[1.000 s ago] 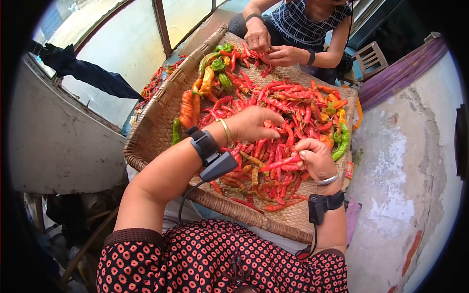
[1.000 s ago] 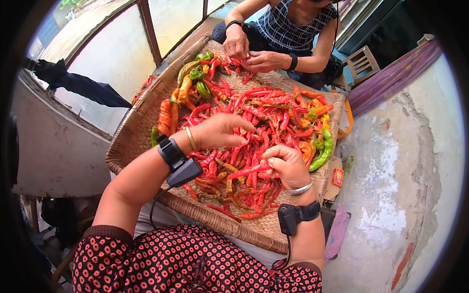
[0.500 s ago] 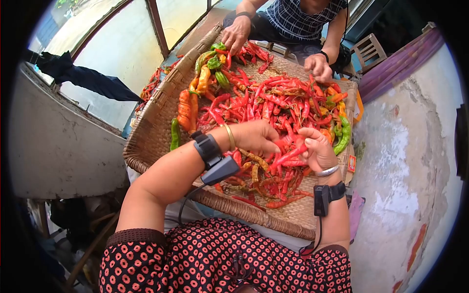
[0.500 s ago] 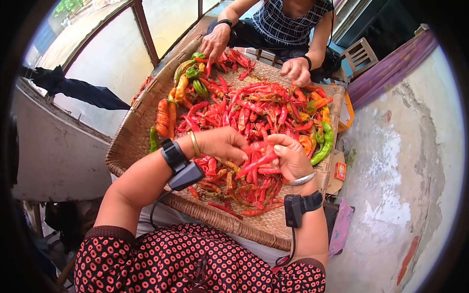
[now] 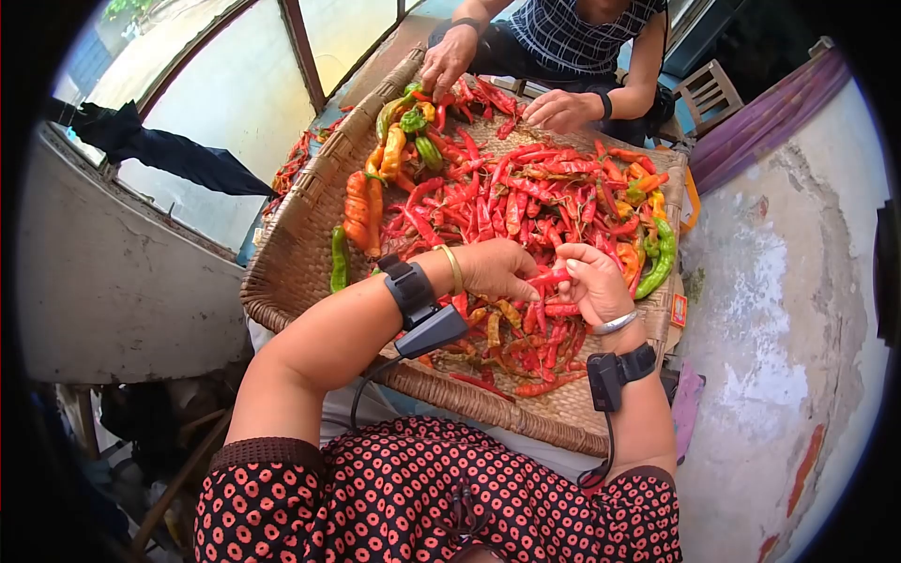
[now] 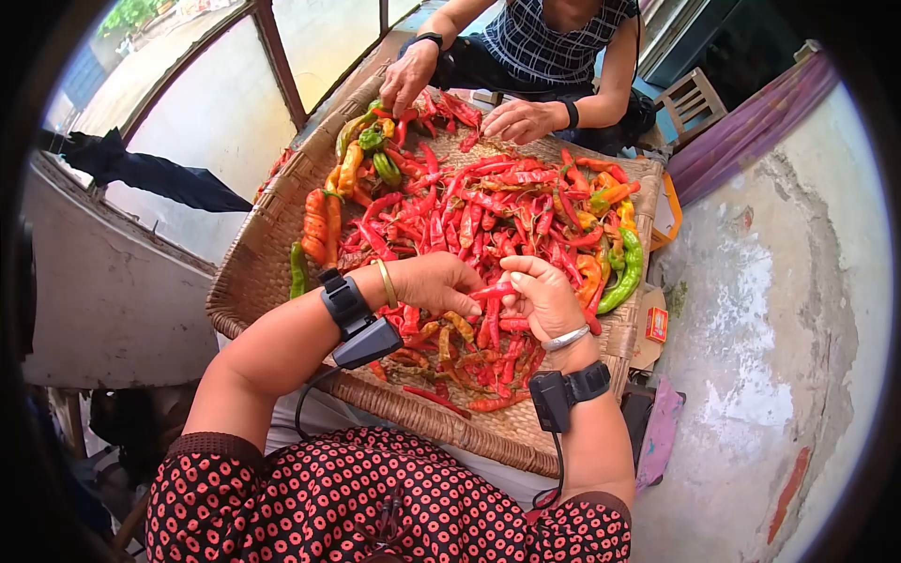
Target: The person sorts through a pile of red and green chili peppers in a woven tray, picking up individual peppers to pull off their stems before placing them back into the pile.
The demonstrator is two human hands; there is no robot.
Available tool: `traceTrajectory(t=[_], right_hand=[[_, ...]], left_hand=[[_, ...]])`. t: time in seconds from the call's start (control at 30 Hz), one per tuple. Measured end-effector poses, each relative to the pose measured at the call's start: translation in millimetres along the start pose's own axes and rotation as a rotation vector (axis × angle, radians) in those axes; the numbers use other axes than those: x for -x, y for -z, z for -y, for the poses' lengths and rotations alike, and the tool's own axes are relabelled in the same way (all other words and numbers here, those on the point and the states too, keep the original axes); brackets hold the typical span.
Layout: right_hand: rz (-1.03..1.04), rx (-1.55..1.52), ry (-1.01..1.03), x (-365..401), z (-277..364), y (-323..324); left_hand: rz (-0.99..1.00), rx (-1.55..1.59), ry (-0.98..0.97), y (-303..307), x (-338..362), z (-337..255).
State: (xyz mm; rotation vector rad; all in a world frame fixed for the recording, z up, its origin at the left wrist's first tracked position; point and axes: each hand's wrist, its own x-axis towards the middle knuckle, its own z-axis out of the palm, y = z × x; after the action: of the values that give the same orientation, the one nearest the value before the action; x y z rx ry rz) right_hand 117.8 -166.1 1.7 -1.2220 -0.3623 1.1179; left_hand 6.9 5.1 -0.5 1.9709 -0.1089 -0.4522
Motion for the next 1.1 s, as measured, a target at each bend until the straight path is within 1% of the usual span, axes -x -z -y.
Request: traceTrajectory(t=[0.03,0.1,0.13,0.2,0.23,0.3,0.33,0.37,0.43,0.47,0.5,0.57,0.6,0.63,0.7,0.73,0.77,0.8,0.83,0.87,0.9,0.93,0.97,1.03,1.1], right_hand=[[0.0,0.0,-0.001,0,0,-2],[-0.016,0.018,0.014,1,0,-5],[-0.017,0.016,0.012,1,0,-5],[-0.041,0.72,0.039,0,0,-4],[-0.038,0.718,0.04,-1,-3,-2],[0.197,1.727,0.487,0,-13,1],[0.157,1.841,0.302,5,-18,-4],[0.156,1.839,0.302,6,-18,-9],[0.171,1.897,0.307,8,-18,-15],[0.16,1.902,0.318,8,-19,-15],[0.16,1.902,0.317,7,-21,-16],[0.188,1.991,0.239,6,-23,-17],[0.186,1.991,0.241,4,-26,-15],[0.159,2.031,0.252,2,-30,-13],[0.134,2.072,0.261,-1,-35,-8],[0.14,2.027,0.266,-3,-36,-4],[0.146,1.983,0.269,-3,-36,-3],[0.146,1.987,0.266,-4,-33,-3],[0.195,1.841,0.228,-3,-29,-4],[0.24,1.694,0.19,-1,-25,-5],[0.238,1.697,0.188,1,-22,-7],[0.224,1.822,0.189,2,-21,-11],[0.21,1.947,0.19,4,-20,-14],[0.196,1.96,0.184,7,-20,-20],[0.182,1.971,0.177,7,-22,-24]], left_hand=[[0.0,0.001,0.0,1,1,1],[0.056,0.137,0.121,6,4,5],[0.017,0.083,0.116,14,9,1],[-0.124,0.104,0.148,30,17,2],[-0.2,0.089,0.157,36,18,6],[-0.437,0.161,0.121,46,20,7],[-0.481,0.248,0.14,50,22,6],[-0.48,0.246,0.141,53,22,8],[-0.755,0.346,0.077,56,19,18],[-0.873,0.355,-0.004,56,13,30],[-0.873,0.355,-0.005,56,12,32],[-1.23,0.114,-0.034,58,9,36],[-1.355,-0.087,-0.105,59,-1,58],[-1.355,-0.089,-0.106,57,-2,57],[-1.2,-0.228,-0.277,42,-5,54],[-0.942,-0.094,-0.151,36,4,30],[-0.826,-0.032,-0.209,27,-1,32],[-0.704,-0.17,-0.219,20,-3,30],[-0.579,-0.305,-0.229,12,-4,29],[-0.51,-0.33,-0.262,5,-7,31],[-0.441,-0.356,-0.295,-1,-8,30],[-0.351,-0.373,-0.227,-5,-7,28],[-0.351,-0.372,-0.228,-9,-7,28],[-0.232,-0.516,-0.113,-11,-9,28],[-0.231,-0.521,-0.138,-10,-10,32]])
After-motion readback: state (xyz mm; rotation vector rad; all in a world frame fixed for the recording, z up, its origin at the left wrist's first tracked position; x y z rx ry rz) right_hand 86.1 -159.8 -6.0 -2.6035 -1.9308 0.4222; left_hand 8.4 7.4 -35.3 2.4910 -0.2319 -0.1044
